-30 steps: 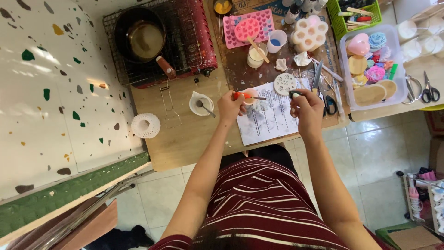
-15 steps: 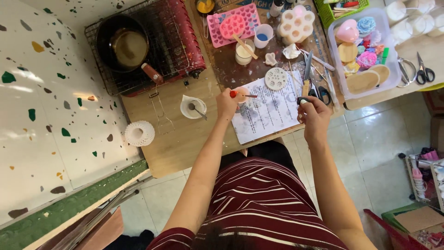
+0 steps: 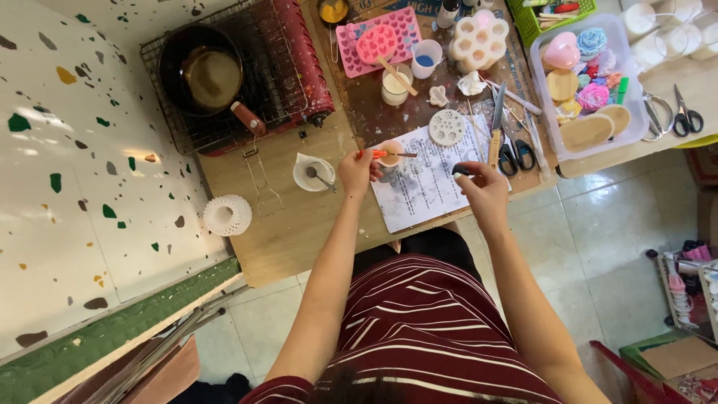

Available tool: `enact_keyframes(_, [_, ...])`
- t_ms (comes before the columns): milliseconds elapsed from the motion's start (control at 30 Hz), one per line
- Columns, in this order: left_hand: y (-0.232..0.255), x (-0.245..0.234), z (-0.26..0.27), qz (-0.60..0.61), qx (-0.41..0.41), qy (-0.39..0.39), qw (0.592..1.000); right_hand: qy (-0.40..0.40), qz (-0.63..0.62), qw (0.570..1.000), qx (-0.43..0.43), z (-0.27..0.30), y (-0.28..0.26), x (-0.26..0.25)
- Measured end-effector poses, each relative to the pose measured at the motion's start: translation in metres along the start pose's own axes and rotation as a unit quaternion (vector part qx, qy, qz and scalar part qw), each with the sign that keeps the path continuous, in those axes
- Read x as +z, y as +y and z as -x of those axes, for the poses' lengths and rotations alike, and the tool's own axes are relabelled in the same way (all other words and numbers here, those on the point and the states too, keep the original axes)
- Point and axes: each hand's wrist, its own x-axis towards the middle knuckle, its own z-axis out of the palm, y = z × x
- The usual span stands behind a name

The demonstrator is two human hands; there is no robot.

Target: Preparing materials and pouring wax/pigments into candle molds.

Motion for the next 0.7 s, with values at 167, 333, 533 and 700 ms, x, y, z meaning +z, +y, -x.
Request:
enact_keyframes(167, [0.019, 0.006, 0.015, -0.055, 0.013, 0.000, 0.998, 0.002, 0.014, 1.000, -0.021, -0.015, 0.018, 0.010])
enact_keyframes(333, [0.035, 0.018, 0.022, -0.161, 0.072, -0.012, 0.984, 0.003, 0.050, 0.998, -0.023, -0.013, 0.017, 0.009])
enact_keyframes(533, [0.032, 0.024, 0.017, -0.229, 0.134, -0.002, 0.964, 0.011, 0.027, 0.999, -0.036, -0.013, 0.032, 0.002])
enact_keyframes(700, [0.033, 0.023, 0.016, -0.224, 0.136, 0.007, 0.965, 0.021, 0.026, 0.999, -0.028, -0.012, 0.035, -0.001])
